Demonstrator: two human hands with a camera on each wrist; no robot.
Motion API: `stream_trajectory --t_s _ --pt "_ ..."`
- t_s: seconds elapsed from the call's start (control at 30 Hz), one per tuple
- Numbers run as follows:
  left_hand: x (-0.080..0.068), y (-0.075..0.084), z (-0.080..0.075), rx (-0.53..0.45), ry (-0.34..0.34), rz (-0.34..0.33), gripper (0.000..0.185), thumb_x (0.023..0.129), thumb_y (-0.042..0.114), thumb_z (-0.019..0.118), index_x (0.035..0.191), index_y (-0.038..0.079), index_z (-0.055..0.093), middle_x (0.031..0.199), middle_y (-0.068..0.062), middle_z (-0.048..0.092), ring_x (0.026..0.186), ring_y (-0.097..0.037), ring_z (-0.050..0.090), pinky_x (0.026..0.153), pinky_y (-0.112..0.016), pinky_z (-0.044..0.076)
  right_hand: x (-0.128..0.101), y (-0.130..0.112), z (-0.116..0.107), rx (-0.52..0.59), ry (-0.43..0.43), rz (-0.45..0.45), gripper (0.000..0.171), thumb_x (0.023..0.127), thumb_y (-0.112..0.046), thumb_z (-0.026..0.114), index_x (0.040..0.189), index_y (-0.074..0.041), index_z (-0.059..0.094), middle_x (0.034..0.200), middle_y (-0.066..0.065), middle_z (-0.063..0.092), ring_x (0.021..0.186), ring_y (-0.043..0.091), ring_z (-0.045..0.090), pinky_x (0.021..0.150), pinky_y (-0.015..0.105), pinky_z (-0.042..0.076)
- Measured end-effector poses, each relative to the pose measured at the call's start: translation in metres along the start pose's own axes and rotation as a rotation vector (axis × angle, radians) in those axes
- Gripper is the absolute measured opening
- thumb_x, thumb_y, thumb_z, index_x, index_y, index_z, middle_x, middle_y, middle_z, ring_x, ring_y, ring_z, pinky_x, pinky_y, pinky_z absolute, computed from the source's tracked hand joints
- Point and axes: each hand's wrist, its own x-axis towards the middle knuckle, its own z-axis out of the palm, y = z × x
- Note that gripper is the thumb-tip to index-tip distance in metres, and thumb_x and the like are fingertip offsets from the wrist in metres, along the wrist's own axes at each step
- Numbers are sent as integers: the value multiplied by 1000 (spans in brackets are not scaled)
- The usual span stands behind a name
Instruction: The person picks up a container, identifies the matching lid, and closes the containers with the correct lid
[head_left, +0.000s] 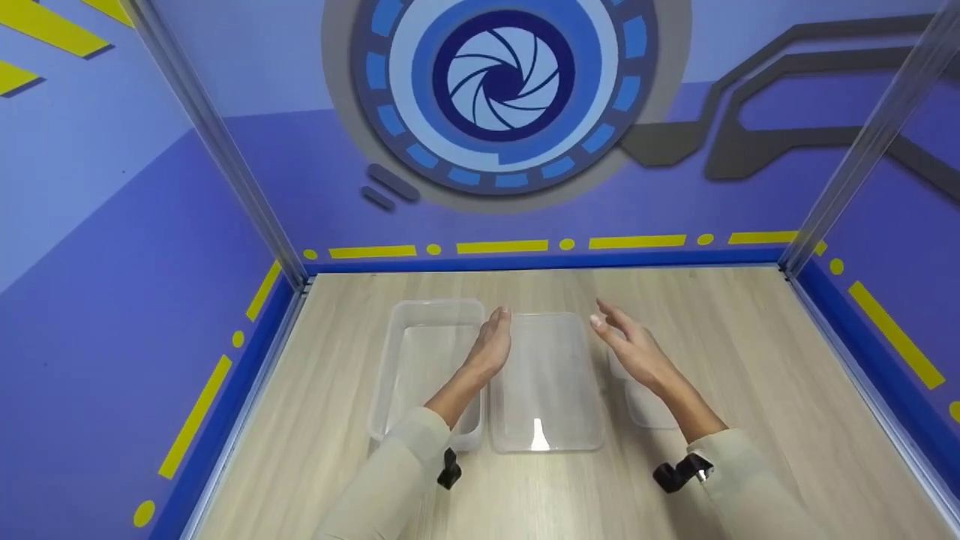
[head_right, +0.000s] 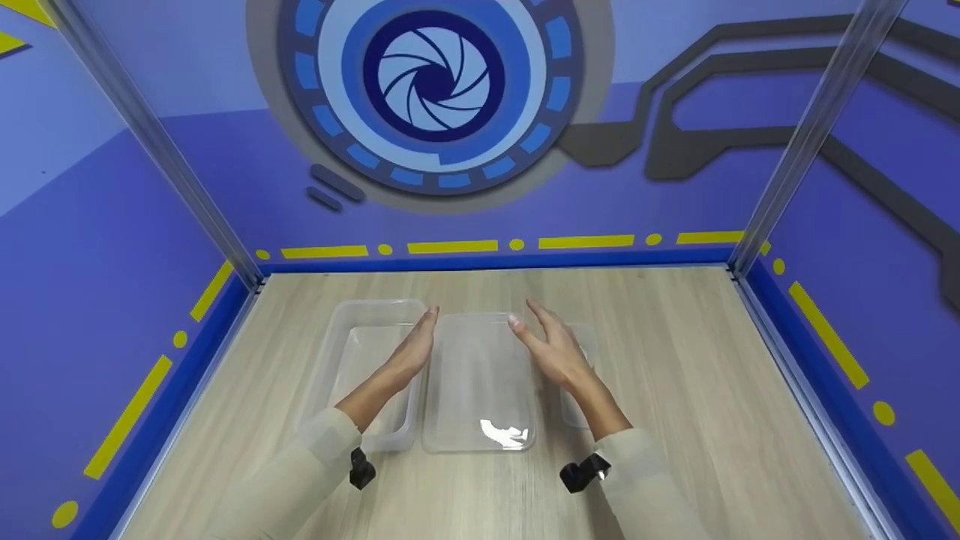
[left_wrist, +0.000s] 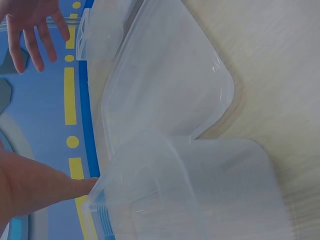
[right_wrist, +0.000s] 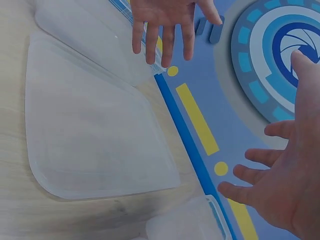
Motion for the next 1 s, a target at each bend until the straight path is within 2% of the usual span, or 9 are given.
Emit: stream_trajectory --t_s 0.23,0.53,0.7,1.0 --pt "-2 1 7 -21 -11 -27 71 113 53 18 170 11 18 175 -16 18 162 -37 13 129 -55 12 -1 3 3 27 1 -7 71 112 -52 45 168 -11 29 171 20 31 157 44 27 120 71 24" --pt "-4 -2 17 -39 41 -117 80 110 60 20 170 8 13 174 -21 18 160 -43 18 128 -58 15 -5 8 9 91 -17 0 71 112 -51 45 168 -10 28 171 19 30 157 42 27 123 67 23" --pt "-5 -1 21 -26 62 -127 82 109 60 20 170 5 10 173 -24 17 159 -45 19 128 -57 15 -8 10 11 120 -20 13 71 113 -51 43 168 -9 28 172 18 28 158 41 25 125 63 20" --pt "-9 -3 21 -4 88 -151 79 111 55 20 168 1 13 172 -25 20 158 -45 20 128 -57 17 -8 16 21 139 -27 45 74 112 -54 43 167 -7 28 172 18 29 159 39 23 126 60 20"
